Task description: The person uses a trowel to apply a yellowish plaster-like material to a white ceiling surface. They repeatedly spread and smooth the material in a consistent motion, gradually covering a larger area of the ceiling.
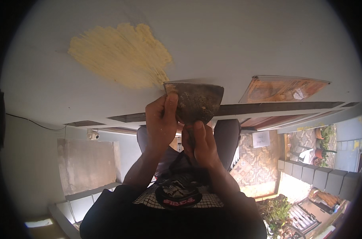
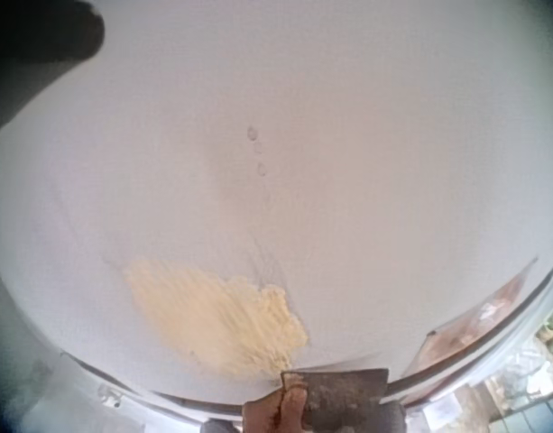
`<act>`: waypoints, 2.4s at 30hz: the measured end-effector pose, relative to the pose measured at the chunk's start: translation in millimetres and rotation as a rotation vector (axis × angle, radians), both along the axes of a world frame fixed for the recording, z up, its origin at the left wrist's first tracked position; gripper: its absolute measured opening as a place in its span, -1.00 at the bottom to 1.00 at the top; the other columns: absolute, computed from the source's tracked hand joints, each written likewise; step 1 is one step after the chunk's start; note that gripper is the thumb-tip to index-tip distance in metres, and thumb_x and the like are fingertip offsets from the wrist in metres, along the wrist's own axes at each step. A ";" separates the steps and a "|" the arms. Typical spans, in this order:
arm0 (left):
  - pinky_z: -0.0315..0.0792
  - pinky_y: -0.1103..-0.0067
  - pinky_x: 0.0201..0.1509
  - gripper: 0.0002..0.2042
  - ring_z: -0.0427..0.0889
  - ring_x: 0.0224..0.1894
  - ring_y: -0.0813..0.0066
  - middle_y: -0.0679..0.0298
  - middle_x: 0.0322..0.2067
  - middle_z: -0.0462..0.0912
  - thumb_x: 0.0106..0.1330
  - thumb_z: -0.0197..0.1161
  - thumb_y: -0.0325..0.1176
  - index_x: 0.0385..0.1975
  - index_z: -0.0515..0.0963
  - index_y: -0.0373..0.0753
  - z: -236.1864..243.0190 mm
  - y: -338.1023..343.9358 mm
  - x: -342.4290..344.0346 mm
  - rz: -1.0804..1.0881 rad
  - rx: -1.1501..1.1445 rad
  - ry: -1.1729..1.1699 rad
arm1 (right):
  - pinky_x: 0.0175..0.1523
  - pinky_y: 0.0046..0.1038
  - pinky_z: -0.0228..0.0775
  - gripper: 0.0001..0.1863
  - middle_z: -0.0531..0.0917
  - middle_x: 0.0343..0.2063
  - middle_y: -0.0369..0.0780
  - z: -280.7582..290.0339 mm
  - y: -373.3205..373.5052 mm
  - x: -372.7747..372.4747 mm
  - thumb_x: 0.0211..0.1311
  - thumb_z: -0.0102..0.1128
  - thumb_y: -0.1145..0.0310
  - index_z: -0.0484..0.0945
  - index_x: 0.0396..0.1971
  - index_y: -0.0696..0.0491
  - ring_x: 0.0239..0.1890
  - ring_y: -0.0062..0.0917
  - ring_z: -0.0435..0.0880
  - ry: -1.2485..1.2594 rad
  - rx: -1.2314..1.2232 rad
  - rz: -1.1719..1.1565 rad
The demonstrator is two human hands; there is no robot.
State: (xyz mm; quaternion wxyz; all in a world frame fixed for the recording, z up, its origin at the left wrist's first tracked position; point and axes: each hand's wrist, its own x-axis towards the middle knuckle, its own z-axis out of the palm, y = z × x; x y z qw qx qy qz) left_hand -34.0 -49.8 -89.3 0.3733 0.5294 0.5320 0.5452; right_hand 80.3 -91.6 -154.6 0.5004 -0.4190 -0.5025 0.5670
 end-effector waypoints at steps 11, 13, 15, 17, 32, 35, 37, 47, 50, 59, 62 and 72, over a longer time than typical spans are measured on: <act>0.19 0.54 -0.67 -0.72 0.32 -0.76 0.63 0.29 -0.79 0.36 0.44 0.09 -0.38 -0.52 0.50 -0.40 -29.6 1.2 2.0 0.069 0.056 0.086 | -0.70 -0.60 0.12 -0.37 0.37 -0.80 -0.32 -10.1 4.0 -8.6 0.52 -0.38 -0.11 0.43 -0.44 0.15 -0.81 -0.65 0.33 0.323 -0.209 0.033; 0.20 0.53 -0.68 -0.75 0.33 -0.78 0.61 0.25 -0.79 0.39 0.43 0.11 -0.38 -0.49 0.52 -0.40 -22.9 5.7 2.5 0.099 0.168 0.184 | -0.71 -0.60 0.12 -0.37 0.38 -0.80 -0.31 3.0 10.9 -6.5 0.52 -0.39 -0.10 0.43 -0.42 0.16 -0.81 -0.65 0.33 0.403 -0.154 0.079; 0.22 0.52 -0.67 -0.76 0.37 -0.77 0.60 0.21 -0.77 0.42 0.42 0.12 -0.39 -0.47 0.53 -0.40 -1.3 2.6 7.7 0.057 0.052 0.034 | -0.71 -0.60 0.11 -0.37 0.38 -0.80 -0.30 0.7 7.0 -4.4 0.52 -0.39 -0.10 0.43 -0.41 0.17 -0.82 -0.64 0.32 0.407 -0.135 0.105; 0.24 0.52 -0.67 -0.77 0.43 -0.77 0.57 0.18 -0.77 0.45 0.41 0.12 -0.38 -0.46 0.54 -0.39 -12.0 1.2 2.8 0.046 0.043 0.127 | -0.71 -0.60 0.11 -0.36 0.38 -0.80 -0.29 -6.4 10.6 -5.8 0.52 -0.40 -0.10 0.43 -0.42 0.18 -0.82 -0.63 0.31 0.365 -0.067 0.104; 0.26 0.54 -0.64 -0.74 0.48 -0.74 0.55 0.21 -0.77 0.46 0.43 0.12 -0.39 -0.49 0.52 -0.41 -65.7 -0.5 -2.8 0.054 0.104 0.185 | -0.70 -0.60 0.07 -0.28 0.39 -0.82 -0.28 -73.2 7.1 -2.6 0.47 -0.38 -0.22 0.46 -0.46 0.16 -0.83 -0.64 0.30 0.388 -0.212 0.139; 0.24 0.57 -0.61 -0.71 0.38 -0.69 0.67 0.29 -0.76 0.41 0.45 0.11 -0.34 -0.49 0.50 -0.41 -71.6 -0.5 -4.1 0.003 0.045 0.026 | -0.68 -0.62 0.09 -0.37 0.46 -0.74 -0.27 -69.2 0.7 7.5 0.46 -0.25 -0.19 0.46 -0.29 0.16 -0.79 -0.66 0.34 0.315 -0.041 0.163; 0.18 0.65 -0.60 -0.67 0.33 -0.64 0.76 0.36 -0.71 0.45 0.49 0.07 -0.25 -0.46 0.52 -0.37 -86.6 0.5 -9.3 -0.039 0.039 -0.096 | -0.66 -0.63 0.12 -0.54 0.52 -0.64 -0.24 -61.0 -6.8 9.8 0.46 -0.12 0.00 0.41 -0.11 0.16 -0.74 -0.68 0.38 0.283 0.076 0.111; 0.45 0.54 -0.37 -0.92 0.56 -0.44 0.42 0.18 -0.41 0.60 0.35 0.17 -0.44 -0.28 0.53 -0.31 -66.0 -22.2 -21.5 0.164 0.505 0.224 | -0.64 -0.68 0.16 -0.41 0.58 -0.44 -0.16 -22.9 -35.2 19.4 0.35 -0.07 0.48 0.02 0.34 0.10 -0.69 -0.70 0.42 0.104 0.217 -0.259; 0.41 0.37 0.10 -0.61 0.50 0.12 0.19 0.06 0.10 0.48 0.18 0.26 -0.53 0.05 0.49 -0.15 -52.3 -32.5 -27.5 0.162 0.766 0.625 | -0.66 -0.69 0.15 -0.36 0.60 -0.41 -0.13 -2.8 -24.4 21.3 0.40 -0.07 0.44 -0.09 0.39 0.08 -0.73 -0.72 0.38 0.084 0.268 -0.195; 0.07 0.32 0.49 -0.41 0.26 0.38 0.43 0.42 0.38 0.26 0.27 0.18 -0.14 0.35 0.26 0.18 0.7 31.5 4.4 -0.181 1.211 1.202 | -0.72 -0.72 0.06 -0.37 0.59 -0.44 -0.15 20.5 -17.3 -7.8 0.45 -0.05 0.35 -0.06 0.41 0.01 -0.79 -0.78 0.31 0.155 0.297 -0.372; 0.11 0.35 0.47 -0.49 0.28 0.37 0.45 0.42 0.35 0.30 0.28 0.15 -0.13 0.28 0.37 0.09 8.9 45.9 9.3 -0.246 1.303 1.242 | -0.71 -0.73 0.06 -0.36 0.58 -0.49 -0.17 22.2 -14.5 -9.0 0.42 0.01 0.41 -0.05 0.39 0.03 -0.78 -0.80 0.32 0.204 0.290 -0.391; 0.17 0.41 0.43 -0.64 0.39 0.31 0.53 0.46 0.21 0.51 0.30 0.12 -0.21 0.08 0.57 -0.05 2.7 49.3 2.9 -0.128 1.370 1.182 | -0.69 -0.72 0.10 -0.30 0.60 -0.47 -0.17 7.5 -16.7 -19.1 0.39 0.09 0.39 -0.04 0.42 0.08 -0.75 -0.78 0.38 0.429 0.333 -0.299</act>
